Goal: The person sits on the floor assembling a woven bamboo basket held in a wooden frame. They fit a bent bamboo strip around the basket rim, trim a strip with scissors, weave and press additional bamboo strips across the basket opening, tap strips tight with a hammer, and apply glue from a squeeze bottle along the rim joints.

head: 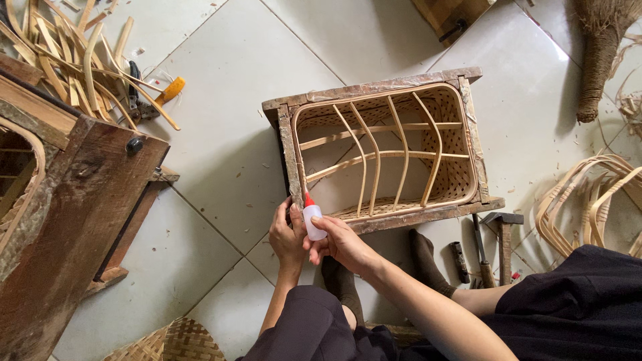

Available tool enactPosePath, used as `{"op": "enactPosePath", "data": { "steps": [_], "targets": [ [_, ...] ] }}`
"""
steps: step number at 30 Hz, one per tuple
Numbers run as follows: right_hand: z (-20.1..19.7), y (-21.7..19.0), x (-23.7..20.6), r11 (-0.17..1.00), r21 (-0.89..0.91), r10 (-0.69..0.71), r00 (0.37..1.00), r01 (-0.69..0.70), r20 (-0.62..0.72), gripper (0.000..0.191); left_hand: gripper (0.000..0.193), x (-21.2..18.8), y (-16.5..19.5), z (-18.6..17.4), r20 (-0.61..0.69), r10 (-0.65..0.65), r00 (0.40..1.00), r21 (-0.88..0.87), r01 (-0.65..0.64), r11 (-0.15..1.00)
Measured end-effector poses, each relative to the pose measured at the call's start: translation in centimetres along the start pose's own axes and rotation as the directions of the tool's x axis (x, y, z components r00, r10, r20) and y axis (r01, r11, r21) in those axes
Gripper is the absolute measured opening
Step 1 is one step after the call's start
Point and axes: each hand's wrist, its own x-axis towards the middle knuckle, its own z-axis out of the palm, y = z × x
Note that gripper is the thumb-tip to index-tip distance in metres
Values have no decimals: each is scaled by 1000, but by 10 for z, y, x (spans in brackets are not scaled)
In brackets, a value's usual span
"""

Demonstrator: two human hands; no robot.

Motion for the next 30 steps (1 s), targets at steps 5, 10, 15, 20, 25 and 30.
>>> {"op": "enactPosePath", "data": {
  "steps": [5,10,15,20,25,30],
  "targets": [
    [-4,5,0,1000,21,9,1000,-9,21,37,42,1,-1,0,-2,-4,1000,-12,4,1000],
    [-8,10,-6,1000,20,21,1000,-22,19,37,39,0,5,-2,-18,6,1000,-12,-6,1000],
    [-5,13,-20,998,19,66,998,-66,15,40,38,0,11,-5,4,-9,1000,-61,9,998],
    [-4,-5,-3,999,-41,-33,999,35,41,39,43,1,11,-6,4,9,1000,-21,-9,1000],
    [-11,-35,41,990,-95,-96,994,101,56,39,48,1,8,-4,22,-63,998,-7,63,998],
    [-16,-41,67,993,-50,-100,993,103,62,39,46,2,8,-3,17,-54,998,14,54,998]
  ]
}}
